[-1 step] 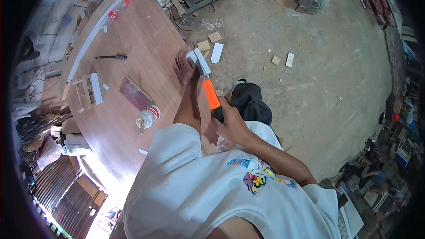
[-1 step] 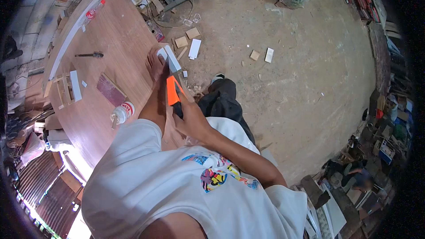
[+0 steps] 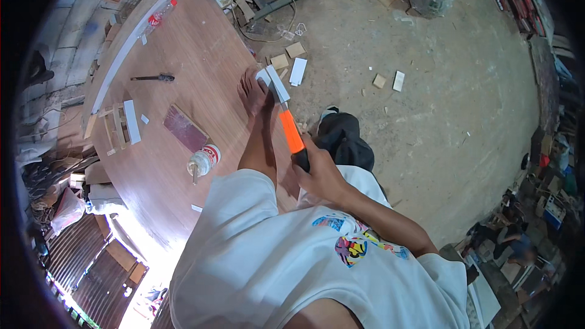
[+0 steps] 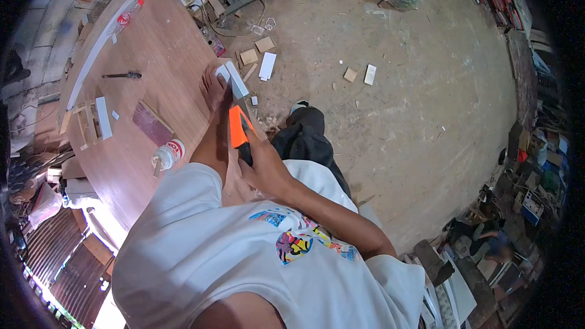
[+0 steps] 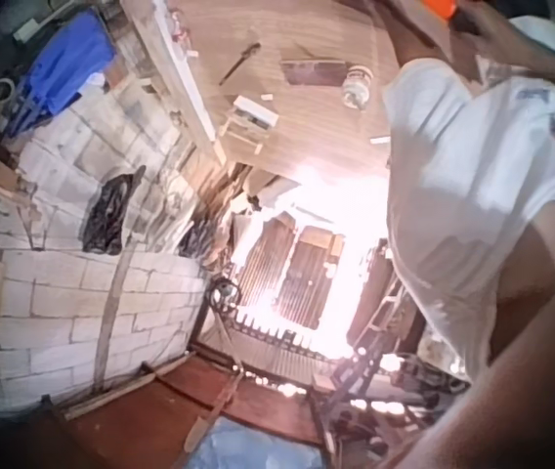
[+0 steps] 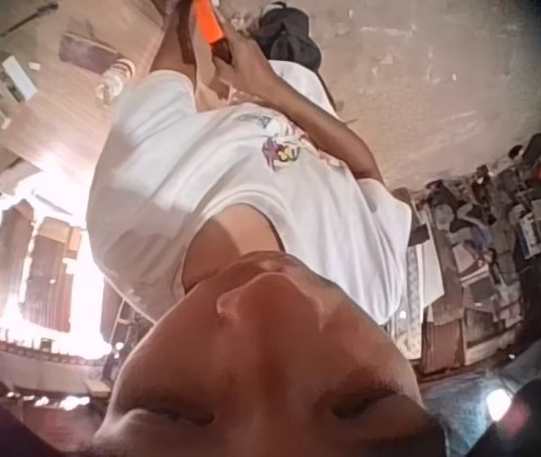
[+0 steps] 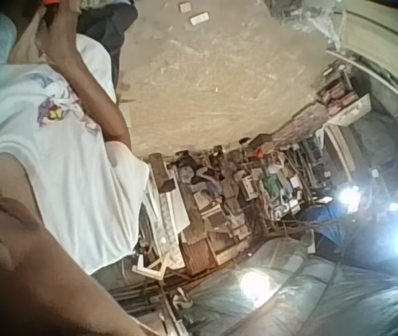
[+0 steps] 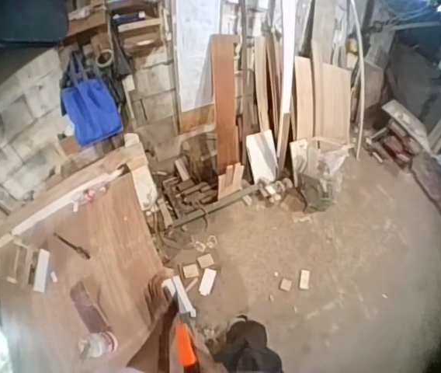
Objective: Sawing small wooden blocks and sanding them as part of a woodworking project.
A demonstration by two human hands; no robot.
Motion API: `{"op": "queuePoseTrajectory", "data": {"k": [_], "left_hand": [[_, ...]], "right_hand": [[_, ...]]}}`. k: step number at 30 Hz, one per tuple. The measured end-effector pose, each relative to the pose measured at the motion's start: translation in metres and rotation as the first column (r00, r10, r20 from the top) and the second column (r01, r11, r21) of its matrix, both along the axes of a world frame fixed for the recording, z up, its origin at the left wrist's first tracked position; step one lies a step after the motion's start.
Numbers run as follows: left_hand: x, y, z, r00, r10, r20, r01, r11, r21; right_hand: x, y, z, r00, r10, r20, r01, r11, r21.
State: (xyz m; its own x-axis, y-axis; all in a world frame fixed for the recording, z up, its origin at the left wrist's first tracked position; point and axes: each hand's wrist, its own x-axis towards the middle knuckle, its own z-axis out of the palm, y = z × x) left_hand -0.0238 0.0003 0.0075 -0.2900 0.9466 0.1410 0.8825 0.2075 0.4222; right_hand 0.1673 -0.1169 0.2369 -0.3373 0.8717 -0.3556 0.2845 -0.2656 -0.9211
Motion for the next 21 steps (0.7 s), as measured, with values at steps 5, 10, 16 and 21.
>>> {"op": "queuePoseTrajectory", "data": {"k": [5,10,16,21], "left_hand": [[-0.006,0.002,-0.012,1.0,-0.022,-0.004,0.022,0.997,0.072],[-0.011,0.003,-0.019,0.999,-0.027,-0.021,0.028,0.998,0.054],[-0.004,0.002,-0.008,0.999,-0.025,0.045,0.024,0.999,0.023],[-0.003,0.001,-0.004,0.997,-0.021,0.073,0.019,0.999,0.027]], "right_hand": [[0.003,-0.007,0.016,0.998,-0.019,-0.054,0.021,0.999,0.04],[0.011,-0.002,0.065,0.999,0.033,0.003,-0.032,0.993,-0.114],[0.018,-0.012,0.063,1.0,0.016,-0.006,-0.017,0.995,-0.095],[-0.005,0.022,-0.028,1.0,0.006,-0.009,-0.006,1.0,0.024]]}}
